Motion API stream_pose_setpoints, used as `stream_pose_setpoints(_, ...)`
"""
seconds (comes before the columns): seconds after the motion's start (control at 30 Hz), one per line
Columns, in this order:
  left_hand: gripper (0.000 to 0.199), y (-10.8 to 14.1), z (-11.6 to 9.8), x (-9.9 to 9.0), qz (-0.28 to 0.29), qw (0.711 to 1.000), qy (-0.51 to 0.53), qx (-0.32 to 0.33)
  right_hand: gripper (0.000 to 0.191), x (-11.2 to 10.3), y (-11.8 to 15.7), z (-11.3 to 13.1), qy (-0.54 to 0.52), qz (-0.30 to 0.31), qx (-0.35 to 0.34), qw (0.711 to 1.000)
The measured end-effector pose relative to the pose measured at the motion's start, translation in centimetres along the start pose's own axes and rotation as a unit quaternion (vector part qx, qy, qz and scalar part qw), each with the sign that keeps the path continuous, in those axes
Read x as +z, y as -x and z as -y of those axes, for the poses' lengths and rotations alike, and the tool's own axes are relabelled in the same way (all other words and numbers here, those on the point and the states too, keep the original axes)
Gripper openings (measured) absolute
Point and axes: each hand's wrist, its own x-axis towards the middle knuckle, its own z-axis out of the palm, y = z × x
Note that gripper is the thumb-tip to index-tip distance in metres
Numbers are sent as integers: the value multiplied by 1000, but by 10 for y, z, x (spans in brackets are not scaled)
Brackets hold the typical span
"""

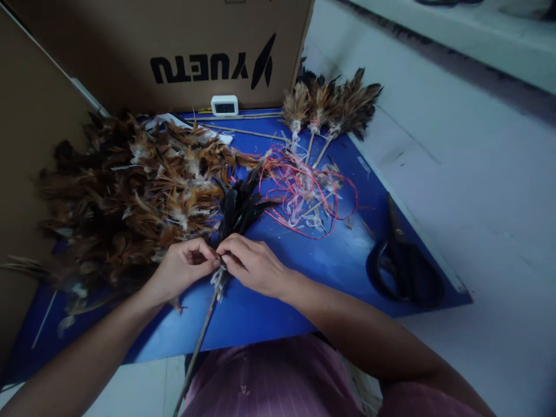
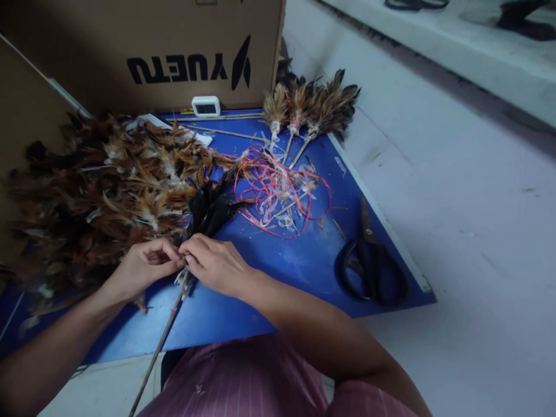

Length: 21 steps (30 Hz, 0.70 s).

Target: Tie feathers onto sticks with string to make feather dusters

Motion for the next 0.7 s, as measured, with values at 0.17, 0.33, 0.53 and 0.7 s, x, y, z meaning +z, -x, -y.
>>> stream_pose_setpoints(0.17, 10, 4, -3, -1, -2, 978, -144, 149, 14, -1, -2, -2, -48, 5, 38, 998)
stream_pose_setpoints(0.33, 9, 4, -3, -4, -17, 891, -270, 365, 15, 0, -4, -5, -64, 2, 60, 996)
stream_pose_setpoints(0.53, 7, -3, 10, -14, -9, 690, -426, 585, 11, 1, -6, -8, -87, -19, 70, 994)
stream_pose_setpoints(0.7, 6, -5, -2, -13, 2, 582, -488, 650, 13, 0, -6, -10, -105, -32, 72, 991)
